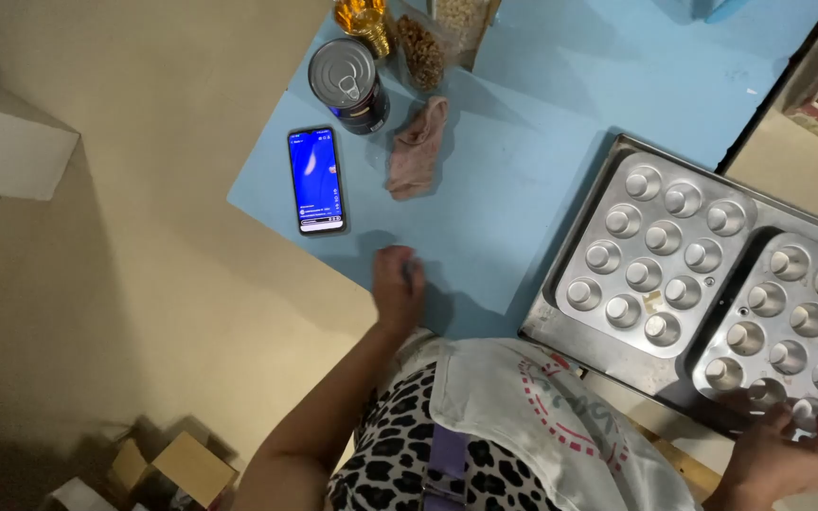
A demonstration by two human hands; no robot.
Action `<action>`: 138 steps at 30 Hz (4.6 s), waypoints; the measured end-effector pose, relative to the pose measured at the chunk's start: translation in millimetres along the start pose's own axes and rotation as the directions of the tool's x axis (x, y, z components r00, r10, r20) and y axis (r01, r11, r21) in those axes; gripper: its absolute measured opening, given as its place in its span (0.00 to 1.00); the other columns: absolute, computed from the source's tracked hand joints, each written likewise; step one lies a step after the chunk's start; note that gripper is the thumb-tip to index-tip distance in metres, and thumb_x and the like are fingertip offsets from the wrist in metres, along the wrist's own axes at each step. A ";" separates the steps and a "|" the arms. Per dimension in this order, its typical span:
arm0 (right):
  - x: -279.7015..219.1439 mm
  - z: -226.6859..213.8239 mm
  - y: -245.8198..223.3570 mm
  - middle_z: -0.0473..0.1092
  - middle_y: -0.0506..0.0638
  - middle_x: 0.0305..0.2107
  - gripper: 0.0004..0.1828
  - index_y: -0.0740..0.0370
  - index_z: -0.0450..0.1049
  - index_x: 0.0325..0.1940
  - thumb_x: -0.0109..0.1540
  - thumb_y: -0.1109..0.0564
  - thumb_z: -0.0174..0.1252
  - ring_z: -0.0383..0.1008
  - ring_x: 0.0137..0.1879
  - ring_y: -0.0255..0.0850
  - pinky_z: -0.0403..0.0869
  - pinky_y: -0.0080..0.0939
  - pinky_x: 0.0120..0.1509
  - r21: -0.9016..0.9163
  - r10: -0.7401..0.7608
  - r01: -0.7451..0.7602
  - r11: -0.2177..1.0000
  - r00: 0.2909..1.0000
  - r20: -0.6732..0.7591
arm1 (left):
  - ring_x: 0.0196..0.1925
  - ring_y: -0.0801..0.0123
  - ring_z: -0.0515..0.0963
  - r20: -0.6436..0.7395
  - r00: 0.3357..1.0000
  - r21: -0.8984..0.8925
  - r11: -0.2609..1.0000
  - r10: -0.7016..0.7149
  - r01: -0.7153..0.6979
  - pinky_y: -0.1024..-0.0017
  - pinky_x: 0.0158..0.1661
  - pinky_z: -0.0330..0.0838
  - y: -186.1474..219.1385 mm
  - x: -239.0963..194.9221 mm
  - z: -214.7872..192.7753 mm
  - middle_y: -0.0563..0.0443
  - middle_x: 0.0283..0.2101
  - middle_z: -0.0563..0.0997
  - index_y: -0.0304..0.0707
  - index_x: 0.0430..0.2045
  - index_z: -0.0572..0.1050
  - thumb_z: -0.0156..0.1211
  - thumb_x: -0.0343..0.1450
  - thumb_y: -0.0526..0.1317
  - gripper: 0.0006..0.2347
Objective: Placing individual paper cupcake liners into the cavities of muffin baking tins.
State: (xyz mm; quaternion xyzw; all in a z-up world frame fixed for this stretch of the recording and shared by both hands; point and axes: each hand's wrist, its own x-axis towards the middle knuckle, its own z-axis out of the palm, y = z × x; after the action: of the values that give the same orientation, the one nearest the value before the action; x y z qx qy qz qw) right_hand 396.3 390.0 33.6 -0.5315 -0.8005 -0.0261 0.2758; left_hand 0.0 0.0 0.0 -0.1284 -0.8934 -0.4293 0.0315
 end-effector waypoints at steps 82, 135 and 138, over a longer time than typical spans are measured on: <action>16.0 -10.3 60.0 0.67 0.63 0.52 0.23 0.55 0.76 0.64 0.67 0.46 0.63 0.72 0.55 0.71 0.73 0.65 0.59 -0.006 0.330 -0.343 0.939 0.898 0.291 | 0.53 0.48 0.75 0.451 0.870 -0.183 0.975 0.199 -0.129 0.59 0.50 0.77 151.4 -14.9 124.2 0.38 0.53 0.70 0.36 0.60 0.68 0.42 0.79 0.35 0.15; 93.8 -41.4 -21.4 0.64 0.61 0.58 0.23 0.61 0.72 0.65 0.68 0.49 0.57 0.69 0.63 0.53 0.68 0.52 0.68 0.281 0.306 -0.369 0.886 0.920 0.244 | 0.46 0.41 0.79 0.466 0.702 -0.234 0.840 0.539 -0.489 0.49 0.30 0.77 349.2 170.2 433.1 0.35 0.60 0.67 0.40 0.39 0.73 0.61 0.71 0.39 0.07; 127.2 -9.4 -34.3 0.67 0.57 0.52 0.22 0.60 0.76 0.61 0.64 0.56 0.67 0.75 0.58 0.60 0.74 0.58 0.60 0.277 0.217 -0.247 0.929 0.967 0.132 | 0.48 0.38 0.82 0.475 0.673 -0.190 0.813 0.567 -0.550 0.54 0.37 0.84 338.9 168.5 431.3 0.36 0.57 0.68 0.43 0.40 0.67 0.61 0.74 0.38 0.08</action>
State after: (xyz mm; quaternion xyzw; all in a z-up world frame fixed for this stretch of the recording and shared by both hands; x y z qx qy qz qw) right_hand 334.5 478.4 109.8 -0.5766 -0.7398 0.1512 0.3119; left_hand -52.4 571.3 13.8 -0.5044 -0.7795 -0.3630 -0.0787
